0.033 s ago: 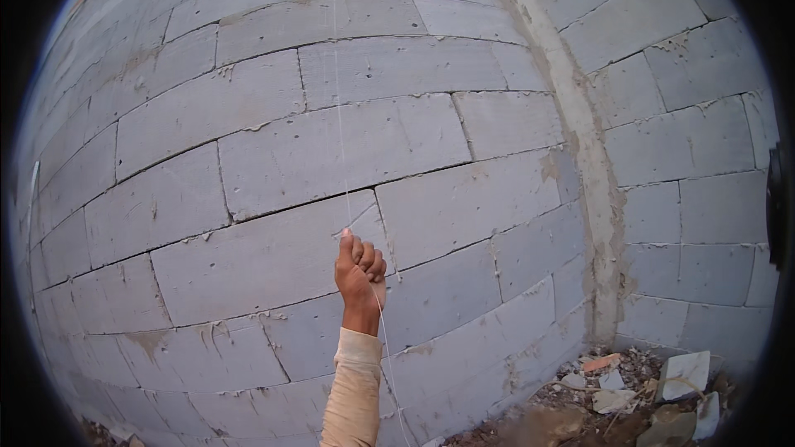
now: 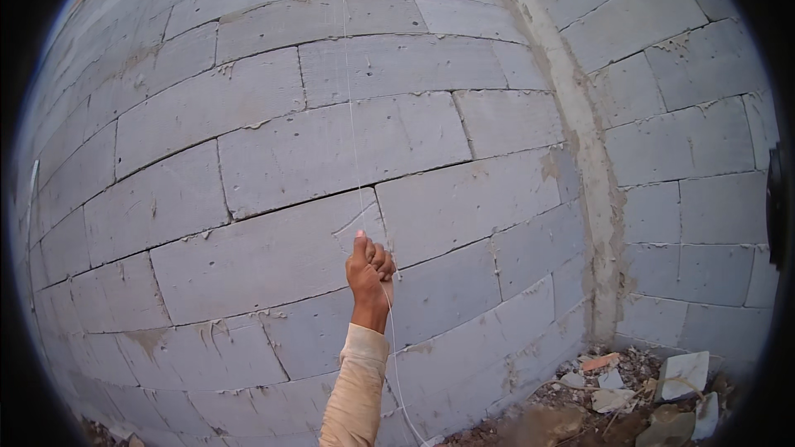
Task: The person measures a wall section with a tape measure, then uses a hammer to drive nails into a small wooden plank against the wall. The person repeatedly adjusts the plank and hammers nails to secure it in place.
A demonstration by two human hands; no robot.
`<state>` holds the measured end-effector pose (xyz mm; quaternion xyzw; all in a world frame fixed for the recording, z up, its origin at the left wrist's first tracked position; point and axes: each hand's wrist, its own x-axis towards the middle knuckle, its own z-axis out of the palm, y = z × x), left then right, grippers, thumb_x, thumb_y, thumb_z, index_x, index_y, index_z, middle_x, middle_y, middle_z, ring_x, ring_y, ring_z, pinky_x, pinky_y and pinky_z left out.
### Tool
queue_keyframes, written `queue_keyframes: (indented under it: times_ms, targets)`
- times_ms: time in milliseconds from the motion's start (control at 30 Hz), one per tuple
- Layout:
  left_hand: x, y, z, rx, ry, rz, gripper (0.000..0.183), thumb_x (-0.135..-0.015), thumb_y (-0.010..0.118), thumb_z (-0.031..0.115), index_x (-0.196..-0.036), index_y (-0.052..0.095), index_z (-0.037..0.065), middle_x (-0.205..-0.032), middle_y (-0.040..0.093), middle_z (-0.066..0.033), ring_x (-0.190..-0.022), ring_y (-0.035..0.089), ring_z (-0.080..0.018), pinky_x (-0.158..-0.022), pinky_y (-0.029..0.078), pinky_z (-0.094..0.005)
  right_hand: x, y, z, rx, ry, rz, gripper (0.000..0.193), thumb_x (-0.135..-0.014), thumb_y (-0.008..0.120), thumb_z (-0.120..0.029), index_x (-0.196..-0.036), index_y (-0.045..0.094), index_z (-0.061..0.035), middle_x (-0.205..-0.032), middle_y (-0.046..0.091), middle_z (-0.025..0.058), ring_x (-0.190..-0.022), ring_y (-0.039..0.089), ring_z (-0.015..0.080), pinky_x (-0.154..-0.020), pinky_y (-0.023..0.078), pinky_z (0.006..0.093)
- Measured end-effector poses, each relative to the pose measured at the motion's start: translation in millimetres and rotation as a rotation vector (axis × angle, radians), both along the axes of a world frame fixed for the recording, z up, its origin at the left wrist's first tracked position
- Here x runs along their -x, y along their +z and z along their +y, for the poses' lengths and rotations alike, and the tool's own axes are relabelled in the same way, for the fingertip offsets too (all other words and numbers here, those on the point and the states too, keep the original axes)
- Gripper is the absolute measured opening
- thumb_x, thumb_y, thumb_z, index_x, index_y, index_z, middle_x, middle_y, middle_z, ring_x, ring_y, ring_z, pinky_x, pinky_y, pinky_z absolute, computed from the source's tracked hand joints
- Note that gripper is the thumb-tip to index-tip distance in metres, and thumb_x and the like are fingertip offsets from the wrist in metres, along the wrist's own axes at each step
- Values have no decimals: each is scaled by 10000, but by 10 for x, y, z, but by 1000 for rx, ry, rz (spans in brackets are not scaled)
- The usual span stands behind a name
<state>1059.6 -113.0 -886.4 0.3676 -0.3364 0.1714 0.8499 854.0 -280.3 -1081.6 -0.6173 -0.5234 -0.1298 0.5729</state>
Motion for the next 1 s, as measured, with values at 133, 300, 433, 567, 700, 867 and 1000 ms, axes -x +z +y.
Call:
queue_keyframes:
  times_ms: [133,300,433,567,700,867,1000]
  targets:
    - [-199,-211,-283,-19,24,50,503,-1060,537,394,-663,300,197,-550,282,48,-455,273,-96,-442,256,-261,17,199,241,-867,-499,-343,519,-997,606,-284,-1451,392,-150,-981,644,131,-1020,668,345,-925,523,550]
    - [16,-216,-436,-67,-56,-29,528,-1061,545,425,-661,287,196,-563,289,48,-466,269,-84,-437,249,-253,-700,270,-890,-476,-1330,-524,709,-972,621,-471,-1459,411,0,-1380,490,208,-1235,519,362,-1110,375,515]
    - [104,-180,-413,-184,-16,-113,484,-1068,525,436,-684,330,216,-568,290,71,-481,288,-52,-456,242,-236,-1156,-564,-946,53,-381,523,770,-1016,524,-577,-1421,477,77,-973,671,90,-678,623,154,-627,509,292]
    - [-51,-239,-553,-171,61,-101,524,-1064,529,479,-664,303,227,-557,289,66,-474,291,-59,-439,245,-225,-842,-918,-529,94,725,458,718,-1058,449,-572,-1205,694,87,-622,602,50,-476,540,117,-453,425,288]
    - [-123,-343,-508,-158,-1,-86,543,-1063,526,497,-649,306,224,-545,297,60,-470,311,-64,-431,262,-224,-309,120,-210,-615,1093,-68,497,-1105,411,-339,-1128,733,38,-807,721,193,-643,712,295,-806,607,454]
    - [206,-302,-762,-244,-14,-449,508,-1059,544,470,-665,369,201,-560,356,48,-491,374,-102,-505,357,-277,-743,1414,-1003,-916,-236,-705,555,-1049,440,-389,-1456,496,-15,-1545,428,249,-1463,399,356,-1262,180,524]
    - [362,140,-548,-614,-66,-676,426,-1055,564,399,-807,596,54,-674,601,-18,-645,566,-152,-676,471,-310,-1189,1060,-982,248,-1107,-174,651,-989,508,-560,-1124,717,41,-1146,724,212,-1094,653,317,-964,474,428]
